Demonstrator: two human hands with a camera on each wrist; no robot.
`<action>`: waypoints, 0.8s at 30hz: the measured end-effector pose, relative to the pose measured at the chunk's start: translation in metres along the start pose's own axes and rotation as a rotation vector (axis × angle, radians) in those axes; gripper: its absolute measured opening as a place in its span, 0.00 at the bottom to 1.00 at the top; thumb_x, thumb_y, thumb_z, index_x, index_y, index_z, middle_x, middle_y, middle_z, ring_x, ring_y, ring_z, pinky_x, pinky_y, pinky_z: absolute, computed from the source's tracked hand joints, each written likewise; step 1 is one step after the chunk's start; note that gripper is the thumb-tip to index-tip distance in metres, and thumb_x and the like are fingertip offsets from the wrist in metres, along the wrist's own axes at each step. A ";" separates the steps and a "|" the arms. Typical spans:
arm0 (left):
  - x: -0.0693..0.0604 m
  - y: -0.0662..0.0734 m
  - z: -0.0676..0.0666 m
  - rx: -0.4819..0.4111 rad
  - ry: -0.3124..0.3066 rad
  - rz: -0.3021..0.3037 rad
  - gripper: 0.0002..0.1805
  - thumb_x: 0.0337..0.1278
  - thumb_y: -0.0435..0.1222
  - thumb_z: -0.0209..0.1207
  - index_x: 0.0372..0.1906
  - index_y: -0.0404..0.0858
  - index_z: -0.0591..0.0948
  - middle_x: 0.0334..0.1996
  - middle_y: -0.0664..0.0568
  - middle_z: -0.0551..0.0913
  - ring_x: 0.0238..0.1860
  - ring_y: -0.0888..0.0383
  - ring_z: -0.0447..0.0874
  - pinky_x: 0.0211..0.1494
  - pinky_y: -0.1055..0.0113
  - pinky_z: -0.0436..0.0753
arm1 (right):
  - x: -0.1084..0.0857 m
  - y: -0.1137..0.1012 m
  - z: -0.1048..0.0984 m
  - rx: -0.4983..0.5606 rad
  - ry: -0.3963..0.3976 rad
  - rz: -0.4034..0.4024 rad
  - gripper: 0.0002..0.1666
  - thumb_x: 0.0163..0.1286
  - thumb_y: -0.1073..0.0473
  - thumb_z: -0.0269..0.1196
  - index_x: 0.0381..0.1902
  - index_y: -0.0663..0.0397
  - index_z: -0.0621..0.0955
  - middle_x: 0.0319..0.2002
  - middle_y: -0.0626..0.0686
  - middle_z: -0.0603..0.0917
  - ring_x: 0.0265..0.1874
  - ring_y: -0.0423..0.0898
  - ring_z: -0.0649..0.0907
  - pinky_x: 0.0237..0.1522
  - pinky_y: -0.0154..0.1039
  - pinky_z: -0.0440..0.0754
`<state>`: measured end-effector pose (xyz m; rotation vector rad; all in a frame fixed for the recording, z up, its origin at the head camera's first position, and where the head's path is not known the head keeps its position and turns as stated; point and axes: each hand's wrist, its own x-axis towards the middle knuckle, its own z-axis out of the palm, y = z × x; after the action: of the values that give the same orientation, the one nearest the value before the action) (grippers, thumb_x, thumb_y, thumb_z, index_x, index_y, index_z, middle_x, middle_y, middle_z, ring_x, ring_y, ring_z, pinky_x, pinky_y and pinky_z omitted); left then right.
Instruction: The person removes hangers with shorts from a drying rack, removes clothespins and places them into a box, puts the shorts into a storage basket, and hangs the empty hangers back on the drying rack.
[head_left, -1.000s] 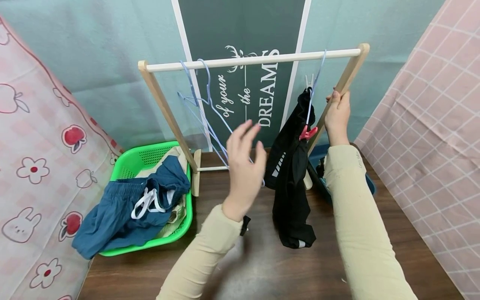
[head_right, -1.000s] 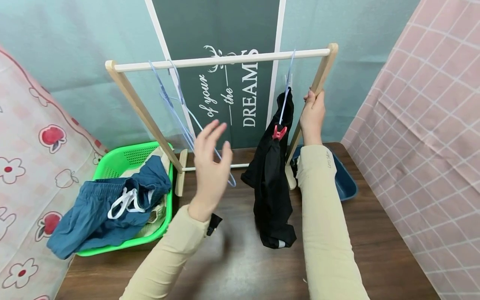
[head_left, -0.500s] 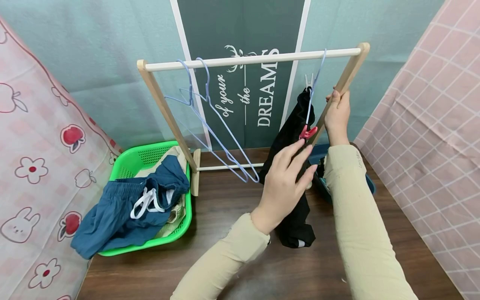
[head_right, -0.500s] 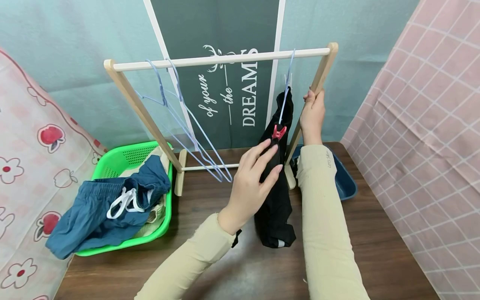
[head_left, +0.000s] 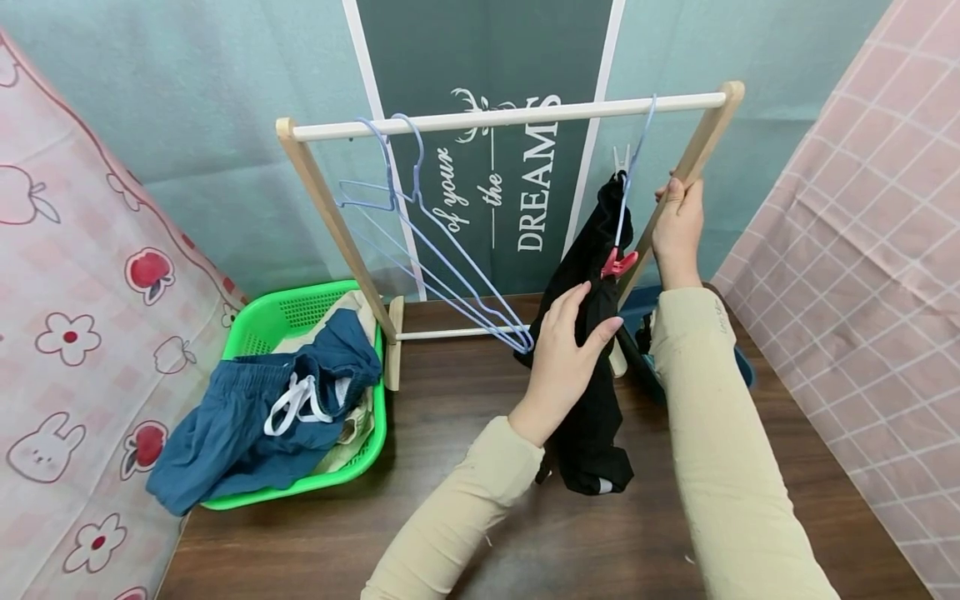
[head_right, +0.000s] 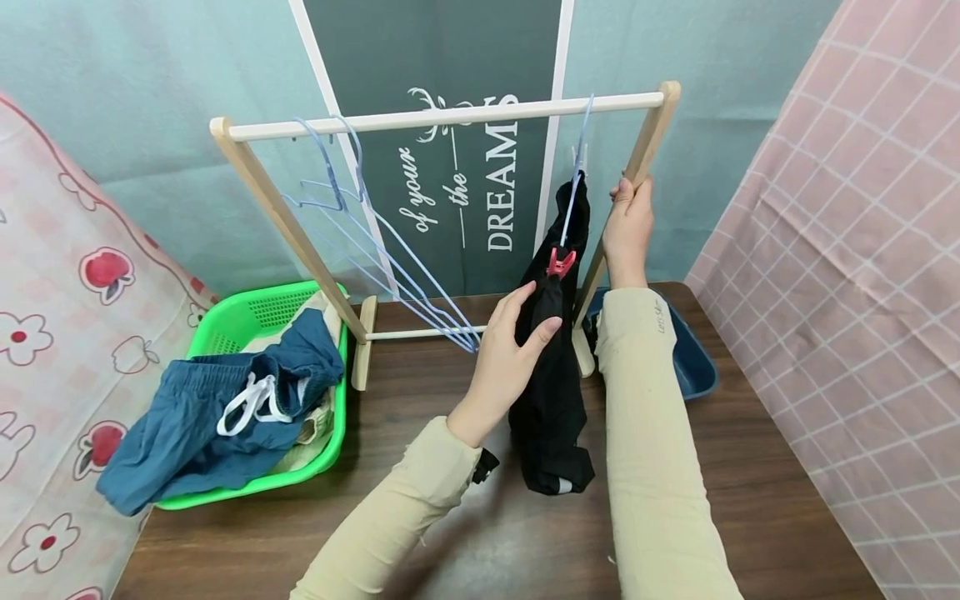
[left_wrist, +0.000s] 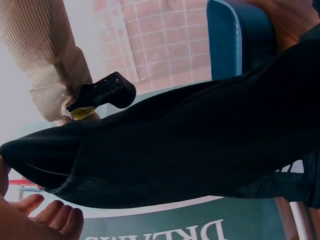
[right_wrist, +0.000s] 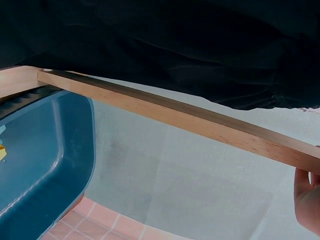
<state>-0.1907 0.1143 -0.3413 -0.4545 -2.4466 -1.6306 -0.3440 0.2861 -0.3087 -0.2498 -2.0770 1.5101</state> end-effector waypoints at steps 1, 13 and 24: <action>0.000 -0.001 0.000 -0.003 -0.002 -0.005 0.31 0.65 0.48 0.55 0.70 0.43 0.65 0.69 0.49 0.67 0.70 0.53 0.64 0.71 0.59 0.67 | 0.000 0.000 0.000 -0.001 -0.003 0.001 0.26 0.76 0.46 0.37 0.64 0.50 0.67 0.34 0.33 0.68 0.46 0.39 0.74 0.57 0.39 0.69; 0.001 -0.004 -0.002 -0.097 0.092 -0.053 0.21 0.65 0.38 0.55 0.61 0.40 0.72 0.59 0.46 0.72 0.58 0.54 0.74 0.63 0.65 0.74 | 0.002 -0.003 -0.003 -0.020 -0.016 0.008 0.26 0.76 0.45 0.36 0.64 0.49 0.66 0.34 0.32 0.68 0.52 0.44 0.75 0.59 0.40 0.70; 0.002 -0.007 -0.011 0.010 0.081 -0.057 0.15 0.70 0.40 0.49 0.51 0.35 0.78 0.41 0.46 0.81 0.38 0.55 0.78 0.42 0.73 0.76 | 0.001 -0.001 -0.004 -0.038 -0.025 0.005 0.26 0.76 0.44 0.37 0.63 0.49 0.66 0.33 0.32 0.69 0.52 0.45 0.75 0.60 0.40 0.71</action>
<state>-0.1951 0.1014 -0.3427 -0.3139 -2.4278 -1.6244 -0.3426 0.2892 -0.3067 -0.2510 -2.1280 1.4848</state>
